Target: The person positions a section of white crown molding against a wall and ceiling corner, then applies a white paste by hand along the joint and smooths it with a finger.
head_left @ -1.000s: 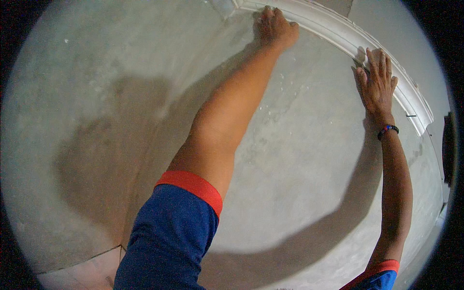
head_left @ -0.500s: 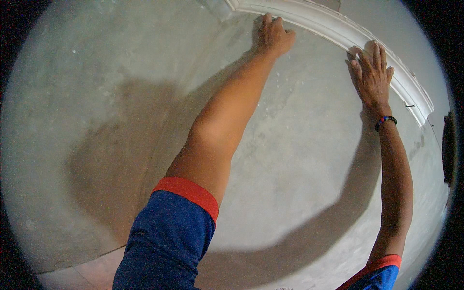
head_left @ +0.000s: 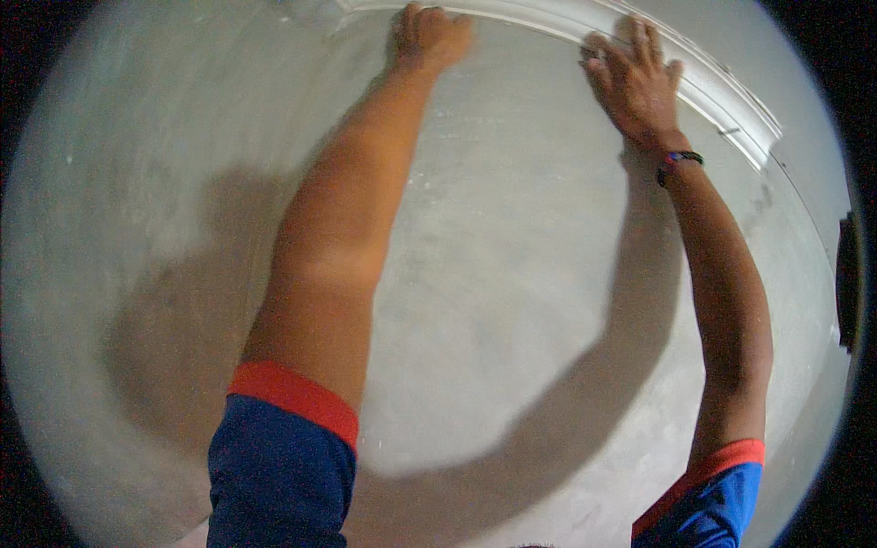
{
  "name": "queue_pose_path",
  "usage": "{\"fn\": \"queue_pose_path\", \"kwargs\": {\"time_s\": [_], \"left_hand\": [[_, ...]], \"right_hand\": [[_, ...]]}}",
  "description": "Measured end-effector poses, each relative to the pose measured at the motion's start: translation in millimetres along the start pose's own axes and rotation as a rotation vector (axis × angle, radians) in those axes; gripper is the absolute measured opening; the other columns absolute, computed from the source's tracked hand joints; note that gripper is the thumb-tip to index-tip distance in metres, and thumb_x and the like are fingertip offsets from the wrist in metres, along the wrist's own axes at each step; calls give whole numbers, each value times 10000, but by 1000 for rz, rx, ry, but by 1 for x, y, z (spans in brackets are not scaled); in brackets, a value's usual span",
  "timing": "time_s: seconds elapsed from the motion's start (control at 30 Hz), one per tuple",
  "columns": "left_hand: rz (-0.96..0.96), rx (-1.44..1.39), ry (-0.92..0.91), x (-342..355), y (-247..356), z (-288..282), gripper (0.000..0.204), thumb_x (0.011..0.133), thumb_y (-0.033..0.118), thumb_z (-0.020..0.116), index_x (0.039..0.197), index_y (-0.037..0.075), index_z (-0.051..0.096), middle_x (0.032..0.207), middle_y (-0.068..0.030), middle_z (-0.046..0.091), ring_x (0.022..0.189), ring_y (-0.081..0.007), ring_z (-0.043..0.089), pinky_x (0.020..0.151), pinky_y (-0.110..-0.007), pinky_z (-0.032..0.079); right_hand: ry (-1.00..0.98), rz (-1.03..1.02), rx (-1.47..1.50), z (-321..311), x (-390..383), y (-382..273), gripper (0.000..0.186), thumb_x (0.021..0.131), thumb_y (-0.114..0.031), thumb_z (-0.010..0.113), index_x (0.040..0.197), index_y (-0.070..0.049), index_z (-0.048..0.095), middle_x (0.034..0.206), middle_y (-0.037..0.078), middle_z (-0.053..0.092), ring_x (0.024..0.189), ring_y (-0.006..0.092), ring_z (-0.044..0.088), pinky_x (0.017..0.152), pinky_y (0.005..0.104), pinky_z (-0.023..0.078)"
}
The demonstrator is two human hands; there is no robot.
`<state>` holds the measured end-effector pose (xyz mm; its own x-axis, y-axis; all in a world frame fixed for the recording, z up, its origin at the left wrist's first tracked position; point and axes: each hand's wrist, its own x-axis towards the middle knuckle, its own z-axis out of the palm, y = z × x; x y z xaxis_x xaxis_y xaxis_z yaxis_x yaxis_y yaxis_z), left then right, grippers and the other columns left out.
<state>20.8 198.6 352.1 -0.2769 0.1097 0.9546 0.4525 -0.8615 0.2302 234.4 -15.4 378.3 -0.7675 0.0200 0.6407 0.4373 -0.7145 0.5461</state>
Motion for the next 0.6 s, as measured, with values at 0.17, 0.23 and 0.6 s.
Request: {"fn": "queue_pose_path", "kwargs": {"time_s": [0.17, 0.23, 0.6], "left_hand": [[245, -44, 202, -40, 57, 14, 607, 854, 386, 600, 1353, 56, 495, 1449, -234, 345, 1327, -413, 346, 1101, -506, 288], [394, -22, 260, -46, 88, 33, 584, 876, 446, 579, 1361, 128, 507, 1449, -226, 335, 1324, -403, 350, 1078, -528, 303], [366, 132, 224, -65, 107, 41, 602, 897, 510, 545, 1427, 248, 431, 1485, -199, 276, 1368, -382, 291, 1059, -581, 285]], "right_hand": [[-498, 201, 376, -90, 23, -26, 418, 992, -351, 430, 1344, -143, 517, 1563, 183, 166, 1459, 354, 70, 1144, 620, 39], [-370, 216, 412, -65, 17, -12, 443, 1001, -373, 396, 1357, -121, 477, 1564, 167, 172, 1456, 360, 64, 1160, 589, 18], [262, 316, 73, -97, -118, 127, 398, 830, -122, 602, 1228, -104, 595, 1179, 163, 582, 1129, 346, 518, 966, 467, 405]]}}
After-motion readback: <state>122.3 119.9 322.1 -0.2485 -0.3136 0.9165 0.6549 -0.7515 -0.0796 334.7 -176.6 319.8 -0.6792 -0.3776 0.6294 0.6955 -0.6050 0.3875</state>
